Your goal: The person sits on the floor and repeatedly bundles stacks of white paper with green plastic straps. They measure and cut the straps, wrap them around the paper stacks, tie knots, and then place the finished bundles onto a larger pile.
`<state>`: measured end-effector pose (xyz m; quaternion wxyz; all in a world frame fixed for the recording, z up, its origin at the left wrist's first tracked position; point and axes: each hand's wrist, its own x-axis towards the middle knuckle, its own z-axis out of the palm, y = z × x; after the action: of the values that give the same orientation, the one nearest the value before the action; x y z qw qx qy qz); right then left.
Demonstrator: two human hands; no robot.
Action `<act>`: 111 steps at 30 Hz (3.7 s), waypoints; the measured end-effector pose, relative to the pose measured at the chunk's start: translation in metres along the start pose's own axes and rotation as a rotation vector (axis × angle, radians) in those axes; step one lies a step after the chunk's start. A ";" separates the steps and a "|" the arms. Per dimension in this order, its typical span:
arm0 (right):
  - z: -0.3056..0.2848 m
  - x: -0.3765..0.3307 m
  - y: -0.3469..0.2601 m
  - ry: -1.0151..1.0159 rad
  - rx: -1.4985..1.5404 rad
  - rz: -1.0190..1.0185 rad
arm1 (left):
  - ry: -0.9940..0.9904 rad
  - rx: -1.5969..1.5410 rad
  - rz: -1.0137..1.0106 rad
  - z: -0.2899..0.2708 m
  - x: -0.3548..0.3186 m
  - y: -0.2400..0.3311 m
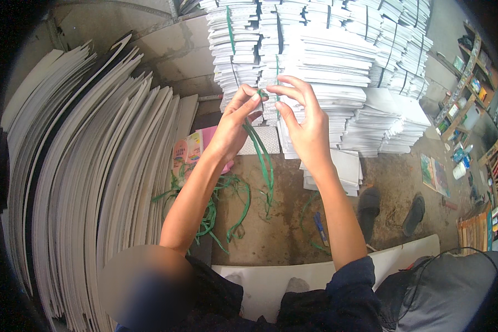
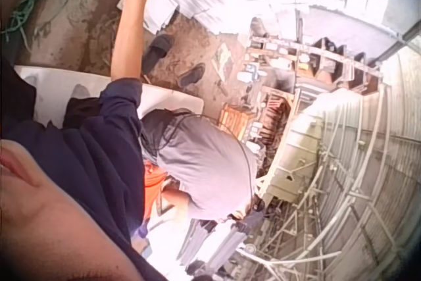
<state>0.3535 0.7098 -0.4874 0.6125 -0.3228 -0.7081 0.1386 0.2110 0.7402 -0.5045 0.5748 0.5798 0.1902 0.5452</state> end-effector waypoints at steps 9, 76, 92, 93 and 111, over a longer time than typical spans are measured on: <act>0.002 -0.005 0.001 0.007 0.005 0.060 | -0.078 0.172 -0.037 0.002 -0.002 0.000; 0.006 -0.015 0.017 0.203 0.061 0.087 | 0.210 0.291 0.039 0.019 -0.008 -0.006; 0.005 -0.018 0.016 0.261 -0.258 -0.072 | 0.021 -0.521 -0.436 0.015 -0.003 -0.029; 0.005 -0.018 0.016 0.256 -0.287 -0.098 | 0.024 -0.508 -0.431 0.015 -0.003 -0.029; 0.001 -0.021 0.022 0.211 -0.307 -0.177 | 0.203 0.002 -0.166 0.028 -0.007 -0.021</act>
<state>0.3595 0.7138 -0.5174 0.6367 -0.3615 -0.6785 -0.0596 0.2405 0.7267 -0.5184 0.5951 0.5046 0.2952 0.5514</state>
